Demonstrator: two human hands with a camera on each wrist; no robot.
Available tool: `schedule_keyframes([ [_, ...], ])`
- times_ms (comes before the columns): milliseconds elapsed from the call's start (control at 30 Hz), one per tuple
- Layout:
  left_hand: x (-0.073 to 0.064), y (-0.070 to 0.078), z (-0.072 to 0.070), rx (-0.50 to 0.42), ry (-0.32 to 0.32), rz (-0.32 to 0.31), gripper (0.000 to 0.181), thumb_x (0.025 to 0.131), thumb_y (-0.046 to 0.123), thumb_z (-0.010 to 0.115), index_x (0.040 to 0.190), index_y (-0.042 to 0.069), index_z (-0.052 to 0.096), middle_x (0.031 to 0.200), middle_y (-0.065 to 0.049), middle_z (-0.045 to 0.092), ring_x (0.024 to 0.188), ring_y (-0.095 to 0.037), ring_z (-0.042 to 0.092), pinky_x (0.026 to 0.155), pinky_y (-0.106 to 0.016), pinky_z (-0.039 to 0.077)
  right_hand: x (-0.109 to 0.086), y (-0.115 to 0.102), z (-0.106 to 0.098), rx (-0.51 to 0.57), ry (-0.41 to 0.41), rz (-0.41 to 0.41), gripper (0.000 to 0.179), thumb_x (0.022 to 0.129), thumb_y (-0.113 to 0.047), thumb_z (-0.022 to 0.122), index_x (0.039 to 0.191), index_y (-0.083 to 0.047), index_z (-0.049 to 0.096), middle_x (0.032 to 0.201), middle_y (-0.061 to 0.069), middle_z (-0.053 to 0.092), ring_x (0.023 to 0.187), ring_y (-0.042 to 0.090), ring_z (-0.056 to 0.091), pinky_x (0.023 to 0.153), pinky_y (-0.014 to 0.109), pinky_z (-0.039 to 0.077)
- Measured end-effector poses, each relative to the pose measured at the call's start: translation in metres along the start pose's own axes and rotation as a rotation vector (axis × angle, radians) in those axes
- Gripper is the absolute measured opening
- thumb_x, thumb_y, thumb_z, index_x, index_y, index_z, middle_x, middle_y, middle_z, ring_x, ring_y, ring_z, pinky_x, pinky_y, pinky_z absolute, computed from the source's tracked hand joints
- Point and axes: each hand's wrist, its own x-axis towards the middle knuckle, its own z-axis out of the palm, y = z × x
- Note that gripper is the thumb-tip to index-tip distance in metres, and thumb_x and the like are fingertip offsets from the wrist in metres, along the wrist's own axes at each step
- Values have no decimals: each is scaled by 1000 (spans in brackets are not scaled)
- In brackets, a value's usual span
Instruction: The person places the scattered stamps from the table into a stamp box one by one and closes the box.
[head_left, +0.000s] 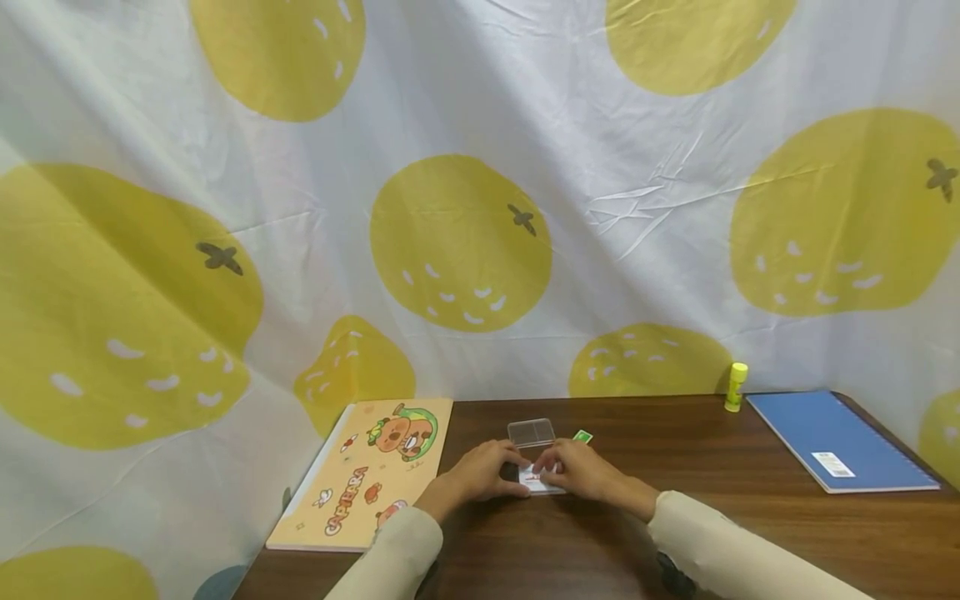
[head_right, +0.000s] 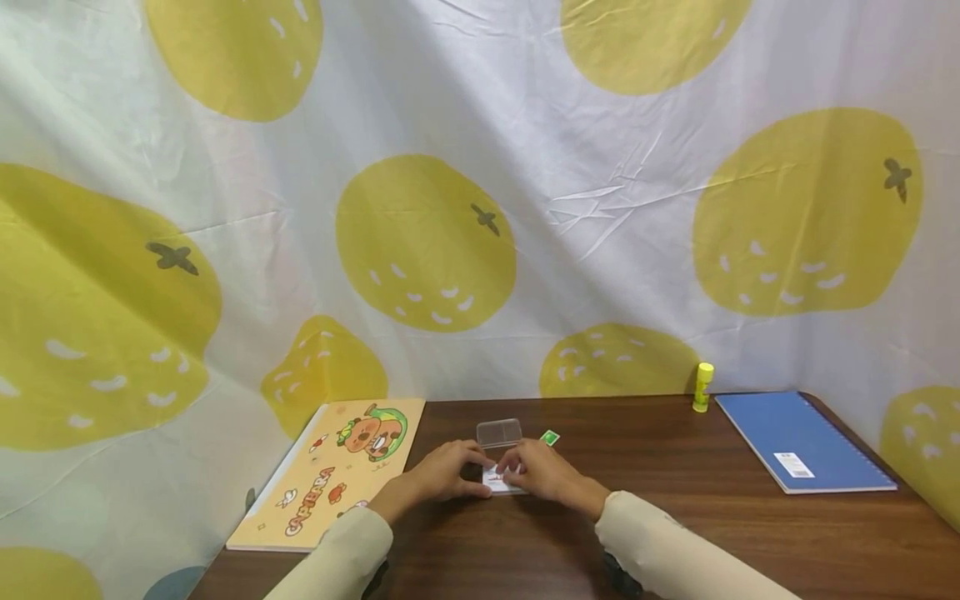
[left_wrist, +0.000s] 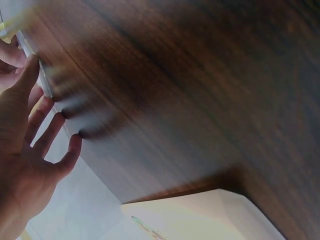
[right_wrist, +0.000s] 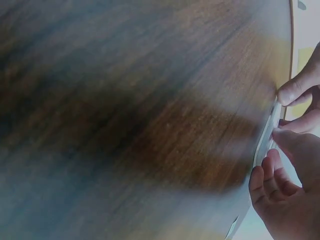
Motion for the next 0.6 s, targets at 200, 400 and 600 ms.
schedule_keyframes([
  [200, 0, 0, -1, -5, -3, 2, 45, 87, 39, 85, 122, 14, 78, 119, 0, 70, 112, -17, 64, 100, -32, 52, 0, -2, 1, 0, -2, 34, 11, 90, -5, 76, 100, -2, 78, 90, 8, 68, 79, 20, 64, 65, 24, 50],
  [400, 0, -1, 1, 2, -6, 1, 45, 87, 41, 84, 123, 14, 78, 119, 0, 70, 113, -16, 64, 100, -33, 52, 0, -1, 1, -11, -5, 40, 11, 90, -6, 76, 101, -3, 78, 88, 6, 68, 78, 18, 63, 66, 25, 50],
  [600, 1, -1, 1, -2, -11, -2, 45, 87, 42, 84, 123, 15, 78, 119, 1, 70, 113, -15, 64, 100, -33, 51, -1, -1, 1, -14, -8, 43, 11, 91, -7, 76, 102, -5, 78, 90, 6, 67, 78, 17, 63, 67, 25, 50],
])
